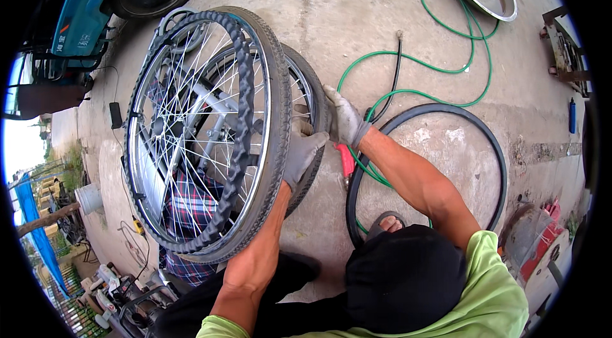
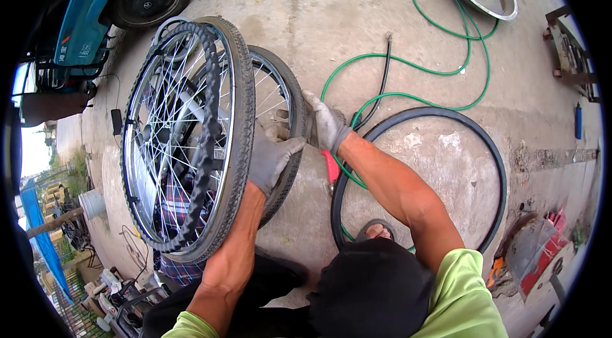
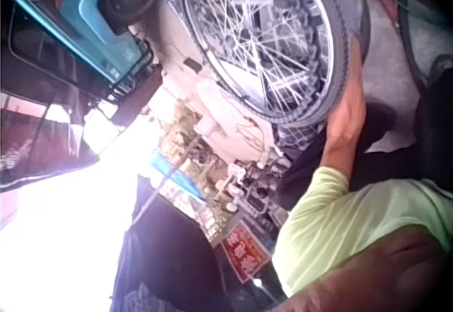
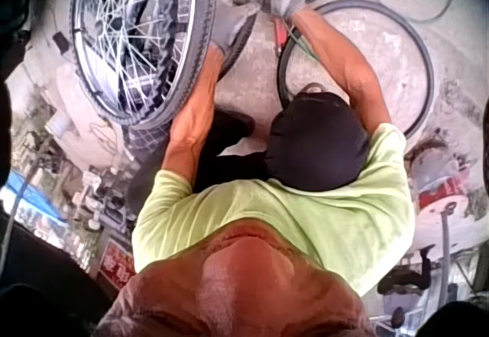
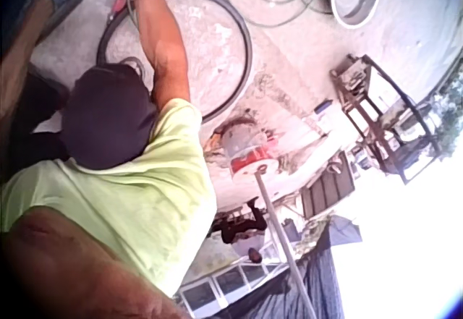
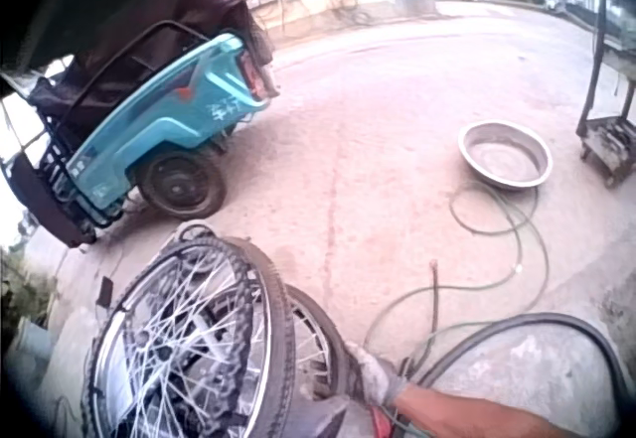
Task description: The person installs a bicycle tire onto a wheel rim by hand, pressing the tire bead into the rim and rotating the wheel to seat the tire evenly. The person uses both hands to push the tire onto the rim and checks the fit around the circumference.
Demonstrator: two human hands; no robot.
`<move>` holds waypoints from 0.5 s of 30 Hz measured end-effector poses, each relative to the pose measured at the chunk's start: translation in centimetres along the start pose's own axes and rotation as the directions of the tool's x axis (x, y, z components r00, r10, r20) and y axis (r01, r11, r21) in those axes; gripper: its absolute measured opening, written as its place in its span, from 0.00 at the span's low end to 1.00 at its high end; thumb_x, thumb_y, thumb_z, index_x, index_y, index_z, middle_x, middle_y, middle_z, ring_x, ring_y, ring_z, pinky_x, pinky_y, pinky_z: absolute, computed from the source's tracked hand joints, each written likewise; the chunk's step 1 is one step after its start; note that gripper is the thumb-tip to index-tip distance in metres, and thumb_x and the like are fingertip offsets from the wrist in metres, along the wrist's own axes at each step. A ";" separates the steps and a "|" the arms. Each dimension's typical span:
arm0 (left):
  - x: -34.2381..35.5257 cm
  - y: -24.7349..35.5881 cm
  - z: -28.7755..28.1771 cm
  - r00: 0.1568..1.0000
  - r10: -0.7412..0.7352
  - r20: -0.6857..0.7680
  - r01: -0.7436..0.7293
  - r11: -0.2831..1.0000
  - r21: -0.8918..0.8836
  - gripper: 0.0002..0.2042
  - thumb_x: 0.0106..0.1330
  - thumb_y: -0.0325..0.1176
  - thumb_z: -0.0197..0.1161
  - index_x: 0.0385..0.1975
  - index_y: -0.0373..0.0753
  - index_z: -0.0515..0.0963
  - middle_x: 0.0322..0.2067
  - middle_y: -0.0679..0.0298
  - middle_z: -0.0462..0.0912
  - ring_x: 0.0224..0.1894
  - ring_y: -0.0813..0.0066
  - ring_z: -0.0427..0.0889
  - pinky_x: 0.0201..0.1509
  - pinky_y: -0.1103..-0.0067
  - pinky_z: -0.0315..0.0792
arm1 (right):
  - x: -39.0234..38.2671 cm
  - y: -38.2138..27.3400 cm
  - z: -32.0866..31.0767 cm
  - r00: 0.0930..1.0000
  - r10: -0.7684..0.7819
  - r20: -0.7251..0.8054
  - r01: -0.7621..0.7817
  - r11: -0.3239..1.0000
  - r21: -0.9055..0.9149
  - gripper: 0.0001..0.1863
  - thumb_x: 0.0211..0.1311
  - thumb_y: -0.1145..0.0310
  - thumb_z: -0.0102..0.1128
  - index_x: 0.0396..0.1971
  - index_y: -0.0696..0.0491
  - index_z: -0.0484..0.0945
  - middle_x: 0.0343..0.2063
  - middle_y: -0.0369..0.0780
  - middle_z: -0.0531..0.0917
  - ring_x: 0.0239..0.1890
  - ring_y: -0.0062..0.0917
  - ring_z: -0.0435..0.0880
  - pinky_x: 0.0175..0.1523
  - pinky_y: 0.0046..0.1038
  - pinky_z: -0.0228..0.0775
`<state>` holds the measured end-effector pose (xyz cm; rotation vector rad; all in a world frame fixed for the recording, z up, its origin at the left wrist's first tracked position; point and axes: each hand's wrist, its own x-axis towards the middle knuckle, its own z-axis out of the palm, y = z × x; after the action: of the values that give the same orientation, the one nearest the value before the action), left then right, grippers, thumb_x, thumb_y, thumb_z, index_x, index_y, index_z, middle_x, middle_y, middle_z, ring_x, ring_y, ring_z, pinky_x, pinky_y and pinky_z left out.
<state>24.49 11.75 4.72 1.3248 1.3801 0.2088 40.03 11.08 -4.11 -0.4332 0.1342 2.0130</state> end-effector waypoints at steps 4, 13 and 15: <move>-0.9 2.3 0.1 0.991 -0.121 0.059 0.131 0.969 -0.208 0.17 0.58 0.32 0.72 0.42 0.27 0.77 0.30 0.59 0.82 0.28 0.77 0.80 0.31 0.81 0.73 | -0.3 0.8 -0.8 0.997 0.015 0.080 -0.024 0.993 0.118 0.35 0.70 0.37 0.45 0.58 0.54 0.72 0.55 0.49 0.78 0.55 0.47 0.80 0.62 0.49 0.70; -0.5 1.7 -1.5 0.959 -0.204 0.198 0.257 0.920 -0.297 0.14 0.60 0.31 0.70 0.41 0.30 0.76 0.30 0.63 0.81 0.27 0.79 0.79 0.31 0.82 0.73 | 0.8 0.8 -0.7 0.994 0.085 -0.063 -0.083 0.996 0.031 0.31 0.65 0.42 0.60 0.54 0.53 0.75 0.47 0.40 0.82 0.51 0.38 0.82 0.55 0.45 0.79; 0.1 0.6 -2.1 0.959 -0.176 0.223 0.244 0.914 -0.325 0.14 0.61 0.31 0.70 0.41 0.31 0.76 0.30 0.64 0.81 0.28 0.79 0.79 0.31 0.82 0.73 | 1.2 1.2 -0.6 0.993 0.049 -0.105 -0.050 0.999 0.000 0.30 0.65 0.42 0.60 0.53 0.53 0.76 0.46 0.39 0.82 0.49 0.33 0.83 0.54 0.42 0.80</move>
<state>23.25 13.14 5.84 0.8692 1.2451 0.1673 38.61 11.34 -5.18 -0.5419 0.2095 2.0397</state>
